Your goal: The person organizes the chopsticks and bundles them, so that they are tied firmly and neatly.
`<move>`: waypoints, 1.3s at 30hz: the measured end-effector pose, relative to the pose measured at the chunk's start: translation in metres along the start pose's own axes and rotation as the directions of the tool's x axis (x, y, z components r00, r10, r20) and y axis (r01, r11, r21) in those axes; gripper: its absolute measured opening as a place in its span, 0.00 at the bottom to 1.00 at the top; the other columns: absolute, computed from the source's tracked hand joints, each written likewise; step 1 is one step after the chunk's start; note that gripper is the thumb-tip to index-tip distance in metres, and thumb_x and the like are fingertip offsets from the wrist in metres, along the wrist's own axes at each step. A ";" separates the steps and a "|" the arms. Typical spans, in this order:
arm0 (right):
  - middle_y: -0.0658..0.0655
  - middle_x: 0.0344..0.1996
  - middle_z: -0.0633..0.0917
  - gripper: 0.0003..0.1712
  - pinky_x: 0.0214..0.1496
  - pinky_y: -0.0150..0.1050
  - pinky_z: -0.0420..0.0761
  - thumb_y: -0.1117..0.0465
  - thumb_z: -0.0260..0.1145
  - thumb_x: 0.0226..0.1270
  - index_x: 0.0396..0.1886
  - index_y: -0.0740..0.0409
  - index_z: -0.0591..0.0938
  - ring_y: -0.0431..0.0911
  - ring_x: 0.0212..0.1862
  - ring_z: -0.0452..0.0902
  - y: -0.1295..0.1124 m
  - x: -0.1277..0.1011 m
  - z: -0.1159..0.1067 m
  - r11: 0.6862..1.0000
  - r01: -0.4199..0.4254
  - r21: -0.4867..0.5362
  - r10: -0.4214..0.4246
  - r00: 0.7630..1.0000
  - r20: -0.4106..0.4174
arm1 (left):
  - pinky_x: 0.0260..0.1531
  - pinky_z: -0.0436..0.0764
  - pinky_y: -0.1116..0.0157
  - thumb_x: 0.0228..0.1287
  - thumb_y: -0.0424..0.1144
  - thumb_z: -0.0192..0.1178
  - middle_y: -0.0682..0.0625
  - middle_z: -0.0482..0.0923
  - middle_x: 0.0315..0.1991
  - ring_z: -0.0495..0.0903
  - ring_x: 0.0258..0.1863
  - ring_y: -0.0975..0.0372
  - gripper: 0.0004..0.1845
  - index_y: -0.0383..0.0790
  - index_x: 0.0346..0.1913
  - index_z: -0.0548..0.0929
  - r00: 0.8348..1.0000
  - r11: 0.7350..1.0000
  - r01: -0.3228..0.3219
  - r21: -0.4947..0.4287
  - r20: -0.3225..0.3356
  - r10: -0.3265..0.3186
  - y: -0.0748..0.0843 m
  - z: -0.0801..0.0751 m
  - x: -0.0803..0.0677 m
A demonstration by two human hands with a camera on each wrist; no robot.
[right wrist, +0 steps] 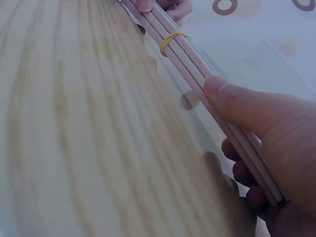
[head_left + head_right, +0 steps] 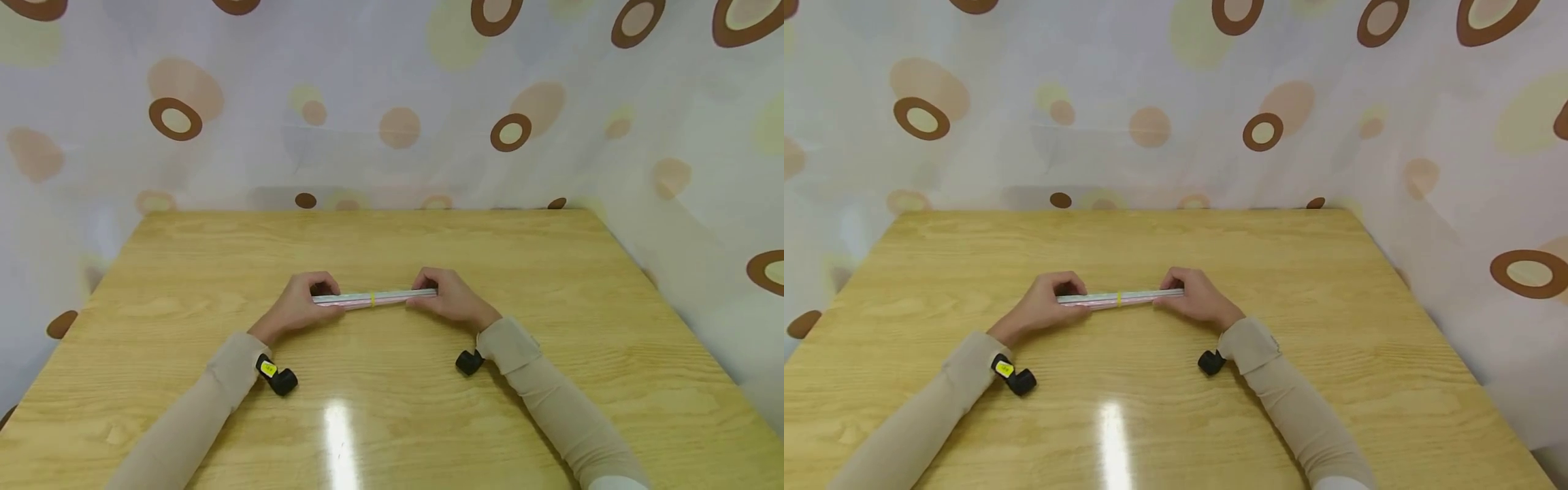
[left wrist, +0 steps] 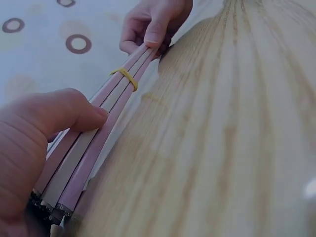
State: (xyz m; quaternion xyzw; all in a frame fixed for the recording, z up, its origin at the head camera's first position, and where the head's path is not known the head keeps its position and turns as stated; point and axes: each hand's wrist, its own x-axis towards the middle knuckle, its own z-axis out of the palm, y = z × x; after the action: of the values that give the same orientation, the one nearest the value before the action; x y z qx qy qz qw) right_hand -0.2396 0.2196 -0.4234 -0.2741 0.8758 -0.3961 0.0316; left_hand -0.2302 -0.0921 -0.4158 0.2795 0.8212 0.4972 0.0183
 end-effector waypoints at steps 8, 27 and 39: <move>0.54 0.31 0.83 0.09 0.37 0.34 0.75 0.57 0.73 0.57 0.33 0.56 0.83 0.42 0.31 0.74 0.002 0.001 0.004 0.999 0.037 -0.003 -0.037 0.998 -0.046 | 0.33 0.74 0.70 0.49 0.31 0.74 0.43 0.81 0.31 0.75 0.30 0.61 0.11 0.34 0.34 0.83 1.000 1.000 0.003 0.024 -0.004 -0.003 -0.013 0.001 0.004; 0.51 0.31 0.82 0.09 0.38 0.35 0.76 0.59 0.75 0.56 0.35 0.55 0.83 0.42 0.33 0.75 0.003 0.003 0.004 0.995 0.065 -0.075 -0.072 0.992 -0.099 | 0.42 0.76 0.63 0.53 0.35 0.73 0.44 0.81 0.40 0.77 0.38 0.58 0.17 0.35 0.45 0.80 1.000 0.999 -0.029 0.046 0.009 0.028 -0.020 -0.005 -0.001; 0.54 0.30 0.80 0.07 0.35 0.36 0.74 0.59 0.67 0.65 0.38 0.57 0.83 0.45 0.32 0.73 -0.002 -0.008 -0.009 1.000 0.014 -0.009 -0.015 0.990 -0.140 | 0.54 0.71 0.52 0.58 0.36 0.69 0.43 0.76 0.51 0.72 0.50 0.52 0.21 0.36 0.53 0.76 0.997 0.996 0.055 -0.069 -0.050 -0.058 -0.012 -0.021 -0.011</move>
State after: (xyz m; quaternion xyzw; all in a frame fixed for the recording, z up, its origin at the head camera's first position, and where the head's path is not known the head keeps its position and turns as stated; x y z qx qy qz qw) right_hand -0.2345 0.2283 -0.4166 -0.2520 0.8754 -0.4110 -0.0342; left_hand -0.2326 -0.1187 -0.4173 0.2423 0.8117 0.5310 0.0203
